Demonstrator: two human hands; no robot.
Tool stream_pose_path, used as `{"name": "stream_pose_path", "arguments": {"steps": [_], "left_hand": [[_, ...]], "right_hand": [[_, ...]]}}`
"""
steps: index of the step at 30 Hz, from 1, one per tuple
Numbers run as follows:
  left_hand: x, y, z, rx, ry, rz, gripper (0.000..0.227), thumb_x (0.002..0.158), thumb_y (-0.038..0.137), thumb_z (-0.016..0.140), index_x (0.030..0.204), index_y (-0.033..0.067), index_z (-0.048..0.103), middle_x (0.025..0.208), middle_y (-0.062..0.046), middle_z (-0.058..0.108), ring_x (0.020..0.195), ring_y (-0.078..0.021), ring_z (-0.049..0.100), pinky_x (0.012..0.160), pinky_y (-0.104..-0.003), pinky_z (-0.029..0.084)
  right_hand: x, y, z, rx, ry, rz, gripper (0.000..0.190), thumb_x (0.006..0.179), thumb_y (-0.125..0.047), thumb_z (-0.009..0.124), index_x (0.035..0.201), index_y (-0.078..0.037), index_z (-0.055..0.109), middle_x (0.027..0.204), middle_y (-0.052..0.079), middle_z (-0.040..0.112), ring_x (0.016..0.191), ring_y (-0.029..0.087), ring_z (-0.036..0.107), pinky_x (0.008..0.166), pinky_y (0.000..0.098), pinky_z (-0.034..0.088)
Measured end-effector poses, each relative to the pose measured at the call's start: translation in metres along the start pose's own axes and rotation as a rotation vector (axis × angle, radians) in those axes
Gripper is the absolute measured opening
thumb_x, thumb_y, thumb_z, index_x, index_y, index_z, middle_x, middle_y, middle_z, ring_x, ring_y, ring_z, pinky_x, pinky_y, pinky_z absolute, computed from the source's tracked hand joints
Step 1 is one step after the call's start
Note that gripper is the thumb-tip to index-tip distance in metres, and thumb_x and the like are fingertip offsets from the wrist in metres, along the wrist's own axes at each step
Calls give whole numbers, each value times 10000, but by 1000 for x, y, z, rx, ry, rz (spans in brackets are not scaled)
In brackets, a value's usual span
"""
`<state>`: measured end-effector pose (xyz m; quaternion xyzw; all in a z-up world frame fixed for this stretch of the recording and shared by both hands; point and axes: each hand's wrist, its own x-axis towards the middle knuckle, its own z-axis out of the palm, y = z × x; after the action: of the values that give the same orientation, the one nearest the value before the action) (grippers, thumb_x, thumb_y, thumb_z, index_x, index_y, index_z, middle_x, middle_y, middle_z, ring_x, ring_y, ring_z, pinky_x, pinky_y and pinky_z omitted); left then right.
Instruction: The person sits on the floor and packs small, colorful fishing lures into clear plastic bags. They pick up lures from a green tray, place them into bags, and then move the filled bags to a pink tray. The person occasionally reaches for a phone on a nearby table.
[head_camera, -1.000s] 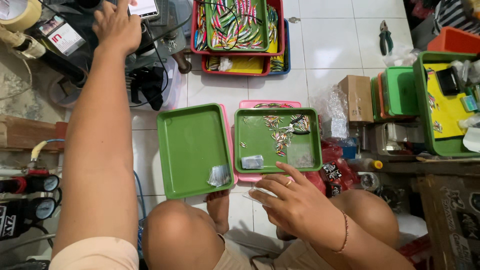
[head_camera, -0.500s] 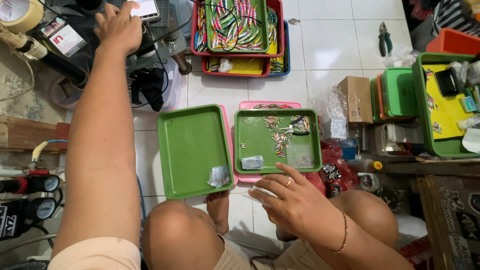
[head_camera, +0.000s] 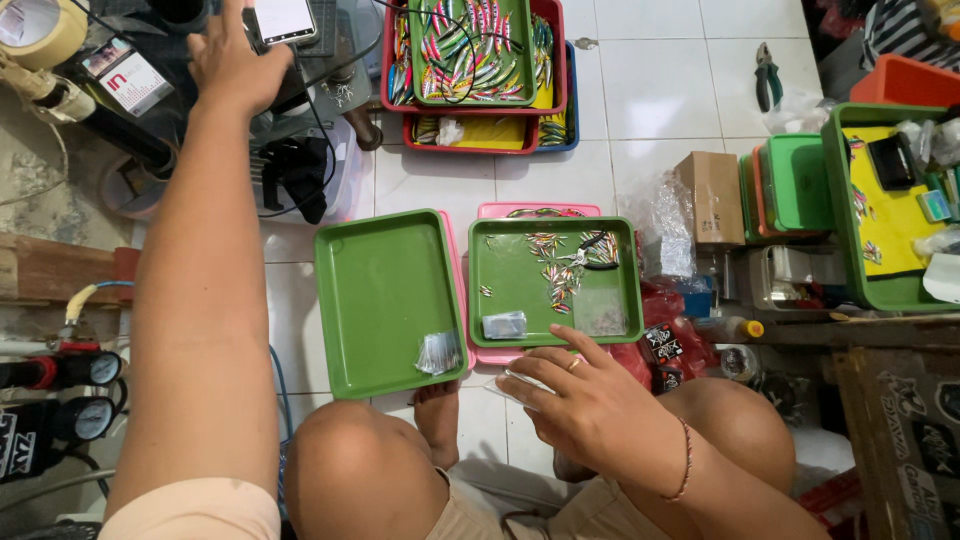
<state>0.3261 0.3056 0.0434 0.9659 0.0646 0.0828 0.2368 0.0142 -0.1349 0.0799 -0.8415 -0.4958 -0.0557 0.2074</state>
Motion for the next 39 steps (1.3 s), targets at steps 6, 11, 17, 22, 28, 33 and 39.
{"name": "stream_pose_path", "arguments": {"steps": [6, 11, 17, 22, 28, 33, 39], "left_hand": [[9, -12, 11, 108, 49, -5, 758, 939, 346, 705, 1533, 207, 254, 1456, -222, 439, 1263, -511, 342, 997, -616, 334], [16, -23, 23, 110, 145, -12, 805, 952, 394, 797, 1529, 225, 261, 1432, -196, 494, 1236, -502, 391, 966, -618, 377], [38, -52, 39, 38, 242, 4, 554, 884, 482, 847, 1202, 172, 515, 1240, -139, 549, 1127, -429, 464, 880, -555, 423], [49, -58, 61, 119, 330, 1, 401, 890, 596, 853, 941, 240, 676, 1153, -77, 560, 1099, -425, 467, 801, -616, 461], [51, -14, 75, 242, 447, -100, 452, 876, 613, 864, 796, 252, 604, 1167, -79, 502, 1088, -400, 486, 743, -629, 419], [78, -8, 110, 136, 598, -239, 470, 900, 553, 962, 757, 235, 647, 1414, -117, 464, 1242, -459, 400, 818, -677, 366], [64, 12, 111, 104, 597, -36, 101, 937, 298, 804, 1002, 314, 879, 1304, -133, 513, 1197, -439, 397, 1026, -717, 156]], "right_hand": [[-2, 2, 3, -18, -13, 7, 479, 826, -58, 722, 1286, -115, 602, 1222, 84, 643, 1141, 257, 619, 1141, 556, 372], [-1, 2, 3, -16, -25, 4, 491, 823, -59, 729, 1295, -107, 605, 1213, 82, 640, 1144, 258, 612, 1142, 558, 371], [1, 2, 0, 2, -48, 0, 483, 836, -56, 727, 1300, -90, 598, 1223, 94, 639, 1153, 275, 605, 1138, 563, 370], [1, 1, 1, 31, -60, 2, 455, 871, -46, 703, 1312, -81, 594, 1224, 110, 642, 1161, 285, 607, 1139, 568, 370], [3, 1, 2, 26, -43, -1, 465, 865, -63, 710, 1316, -88, 602, 1234, 111, 645, 1167, 283, 608, 1127, 554, 382], [3, 1, 1, 60, -51, -8, 438, 870, -41, 690, 1297, -56, 599, 1243, 130, 631, 1169, 314, 602, 1100, 564, 391], [-3, 3, 2, 26, -70, 9, 490, 828, -60, 726, 1301, -75, 600, 1289, 131, 620, 1160, 312, 599, 1063, 543, 415]]}}
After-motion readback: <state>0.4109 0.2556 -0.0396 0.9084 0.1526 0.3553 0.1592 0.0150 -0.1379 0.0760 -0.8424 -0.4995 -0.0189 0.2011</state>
